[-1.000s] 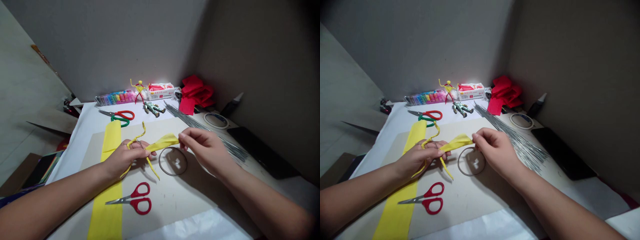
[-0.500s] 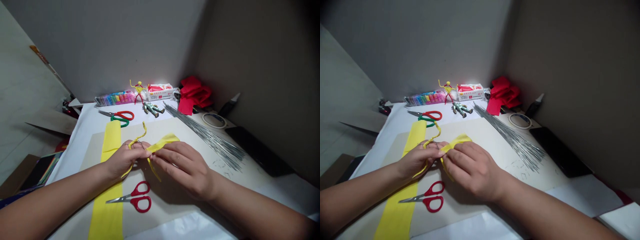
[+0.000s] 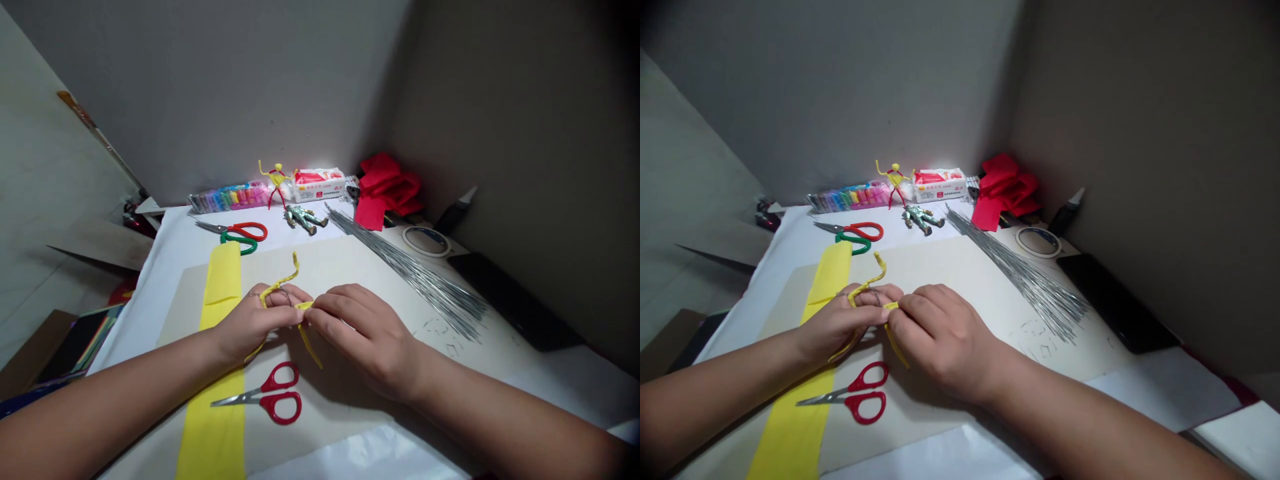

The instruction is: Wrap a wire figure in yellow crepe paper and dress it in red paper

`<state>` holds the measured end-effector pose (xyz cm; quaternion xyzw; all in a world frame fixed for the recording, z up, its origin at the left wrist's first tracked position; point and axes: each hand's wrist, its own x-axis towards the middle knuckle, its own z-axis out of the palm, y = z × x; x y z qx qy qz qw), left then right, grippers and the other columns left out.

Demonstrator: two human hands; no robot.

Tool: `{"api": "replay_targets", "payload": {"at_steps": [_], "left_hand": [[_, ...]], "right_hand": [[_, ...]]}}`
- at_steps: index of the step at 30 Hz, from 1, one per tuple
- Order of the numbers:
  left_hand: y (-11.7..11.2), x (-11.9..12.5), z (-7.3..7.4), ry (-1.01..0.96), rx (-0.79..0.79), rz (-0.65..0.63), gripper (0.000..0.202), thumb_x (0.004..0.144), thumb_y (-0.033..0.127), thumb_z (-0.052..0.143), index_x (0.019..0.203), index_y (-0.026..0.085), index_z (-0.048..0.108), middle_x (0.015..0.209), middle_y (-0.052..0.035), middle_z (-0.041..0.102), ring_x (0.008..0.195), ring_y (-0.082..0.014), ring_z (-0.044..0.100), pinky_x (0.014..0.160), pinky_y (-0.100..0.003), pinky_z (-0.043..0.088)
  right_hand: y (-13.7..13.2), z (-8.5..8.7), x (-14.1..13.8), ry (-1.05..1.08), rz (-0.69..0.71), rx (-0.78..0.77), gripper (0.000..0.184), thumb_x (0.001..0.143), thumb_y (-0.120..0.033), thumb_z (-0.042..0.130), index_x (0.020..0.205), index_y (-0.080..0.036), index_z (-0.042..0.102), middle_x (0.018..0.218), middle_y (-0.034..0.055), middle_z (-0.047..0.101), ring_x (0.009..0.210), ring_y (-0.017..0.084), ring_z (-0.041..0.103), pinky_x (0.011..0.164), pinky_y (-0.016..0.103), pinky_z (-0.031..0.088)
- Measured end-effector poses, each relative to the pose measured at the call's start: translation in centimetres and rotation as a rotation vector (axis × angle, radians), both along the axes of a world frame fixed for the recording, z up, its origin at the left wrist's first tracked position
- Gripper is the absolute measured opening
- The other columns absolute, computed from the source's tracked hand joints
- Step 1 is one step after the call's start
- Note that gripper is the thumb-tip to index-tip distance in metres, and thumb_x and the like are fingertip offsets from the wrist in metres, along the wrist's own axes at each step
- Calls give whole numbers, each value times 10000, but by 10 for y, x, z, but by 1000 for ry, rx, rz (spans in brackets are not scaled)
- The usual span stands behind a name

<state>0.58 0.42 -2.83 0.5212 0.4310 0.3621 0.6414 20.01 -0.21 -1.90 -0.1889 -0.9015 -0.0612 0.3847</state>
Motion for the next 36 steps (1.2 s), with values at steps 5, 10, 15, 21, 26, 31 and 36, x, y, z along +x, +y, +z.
{"api": "replay_targets", "payload": {"at_steps": [5,10,15,21,26,31,36], "left_hand": [[1,0,-3,-43,59,-54,103,669,168,689,580,154,638,839,-9,631,775,-143,541,730,-233,413],[0,6,1,63,58,-10,92,627,156,729,640,149,639,654,18,594,705,-143,546,668,-231,418],[0,9,8,187,30,18,79,614,147,717,653,135,649,604,15,602,642,-143,555,616,-235,421],[1,7,2,254,90,37,412,647,238,732,1041,132,673,823,-53,697,795,-203,626,730,-296,470],[-1,10,8,231,101,-28,410,629,189,730,1032,134,683,838,-57,714,863,-240,637,758,-308,480],[-4,15,19,242,95,-35,117,614,144,698,730,143,685,738,-28,686,771,-206,632,731,-289,482],[-7,15,22,330,92,-41,133,625,168,695,755,147,674,775,-34,665,787,-207,618,742,-304,476]], "right_hand": [[-2,1,-2,-17,-9,-66,202,887,-81,454,865,-52,653,818,158,660,764,211,558,652,347,477],[-2,2,-1,-33,-33,-101,247,908,-87,401,845,-67,639,818,150,650,768,206,537,677,348,466],[-1,1,-1,-65,-41,-143,255,924,-105,378,850,-96,622,836,133,651,791,202,527,689,340,456],[1,-4,-1,-22,-30,-250,210,923,-126,388,865,-118,590,883,119,648,770,186,503,691,325,427],[2,-7,0,-1,-3,-402,129,889,-124,431,840,-157,545,778,65,604,723,167,465,669,288,395],[0,-6,1,18,-15,-522,57,857,-122,487,844,-178,494,752,32,571,696,157,441,628,259,369],[-3,4,2,-37,-38,-698,127,817,-98,535,861,-187,457,820,32,584,719,155,462,618,245,376]]}}
